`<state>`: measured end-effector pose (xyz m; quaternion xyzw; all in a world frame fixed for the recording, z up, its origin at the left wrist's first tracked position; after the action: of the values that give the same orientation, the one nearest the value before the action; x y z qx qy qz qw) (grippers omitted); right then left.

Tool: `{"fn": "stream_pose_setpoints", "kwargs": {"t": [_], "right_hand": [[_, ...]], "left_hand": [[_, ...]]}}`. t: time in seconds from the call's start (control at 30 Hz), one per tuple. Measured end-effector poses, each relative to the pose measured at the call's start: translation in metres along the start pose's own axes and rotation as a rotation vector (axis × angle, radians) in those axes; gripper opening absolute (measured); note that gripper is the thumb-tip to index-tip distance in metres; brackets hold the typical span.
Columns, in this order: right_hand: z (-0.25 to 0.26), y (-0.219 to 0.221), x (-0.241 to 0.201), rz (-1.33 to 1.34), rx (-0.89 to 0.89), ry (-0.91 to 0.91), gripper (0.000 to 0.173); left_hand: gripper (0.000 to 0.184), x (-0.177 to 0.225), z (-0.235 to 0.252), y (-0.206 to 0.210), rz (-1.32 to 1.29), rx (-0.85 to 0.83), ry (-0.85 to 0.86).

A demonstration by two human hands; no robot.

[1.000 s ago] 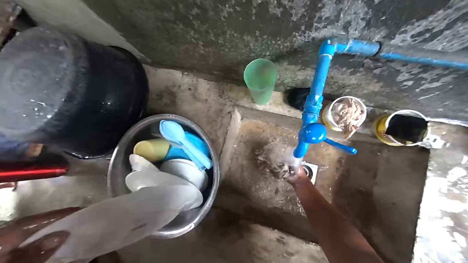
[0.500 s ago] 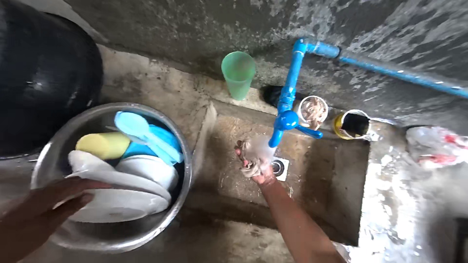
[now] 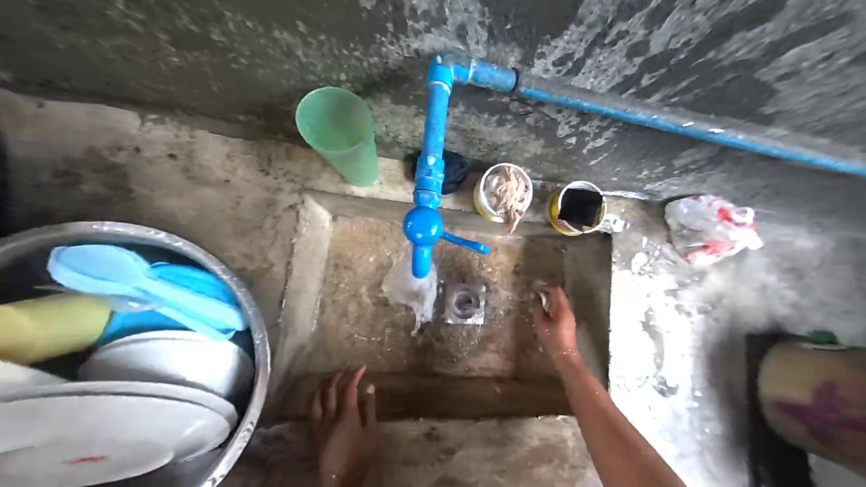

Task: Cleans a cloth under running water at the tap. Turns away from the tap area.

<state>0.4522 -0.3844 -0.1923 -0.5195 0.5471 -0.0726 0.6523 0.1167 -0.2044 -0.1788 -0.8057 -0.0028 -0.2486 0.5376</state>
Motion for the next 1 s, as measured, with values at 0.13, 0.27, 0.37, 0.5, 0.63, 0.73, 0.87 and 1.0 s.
{"fn": "stream_pose_setpoints", "kwargs": {"t": [0.13, 0.27, 0.37, 0.5, 0.63, 0.73, 0.87, 1.0], "right_hand": [[0.029, -0.022, 0.064, -0.406, -0.16, -0.017, 0.047], [0.1, -0.03, 0.063, -0.533, -0.242, -0.066, 0.046], [0.123, -0.017, 0.078, -0.658, -0.451, -0.075, 0.054], [0.106, 0.008, 0.112, -0.77, -0.487, -0.178, 0.058], [0.062, 0.014, 0.107, -0.648, -0.541, -0.035, 0.06], [0.011, 0.017, 0.095, -0.421, -0.515, 0.147, 0.06], [-0.02, 0.009, 0.073, -0.042, -0.372, 0.257, 0.051], [-0.038, -0.016, 0.066, -0.187, -0.354, 0.332, 0.05]], "left_hand": [[0.053, -0.006, 0.002, 0.018, 0.165, 0.031, -0.007], [0.052, -0.01, 0.005, 0.017, 0.191, -0.007, -0.015], [0.051, -0.006, 0.005, 0.015, 0.223, -0.043, -0.043], [0.05, -0.002, 0.003, 0.015, 0.223, -0.045, -0.068], [0.045, -0.004, 0.004, 0.017, 0.21, -0.018, -0.051], [0.043, -0.004, 0.002, 0.02, 0.196, -0.011, -0.054], [0.042, 0.006, 0.003, 0.012, 0.202, -0.109, -0.108], [0.041, 0.006, 0.003, 0.013, 0.196, -0.087, -0.117]]}}
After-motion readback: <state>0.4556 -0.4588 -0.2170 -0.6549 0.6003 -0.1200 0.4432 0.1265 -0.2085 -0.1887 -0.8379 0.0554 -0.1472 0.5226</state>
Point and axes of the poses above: each hand's wrist, its own z-axis towards the middle knuckle, its own y-axis out of the palm, x = y × z, the point moved 2 cm from there along z, towards the middle knuckle, and after that the axes turned 14 degrees about -y, right-handed, at the moved point
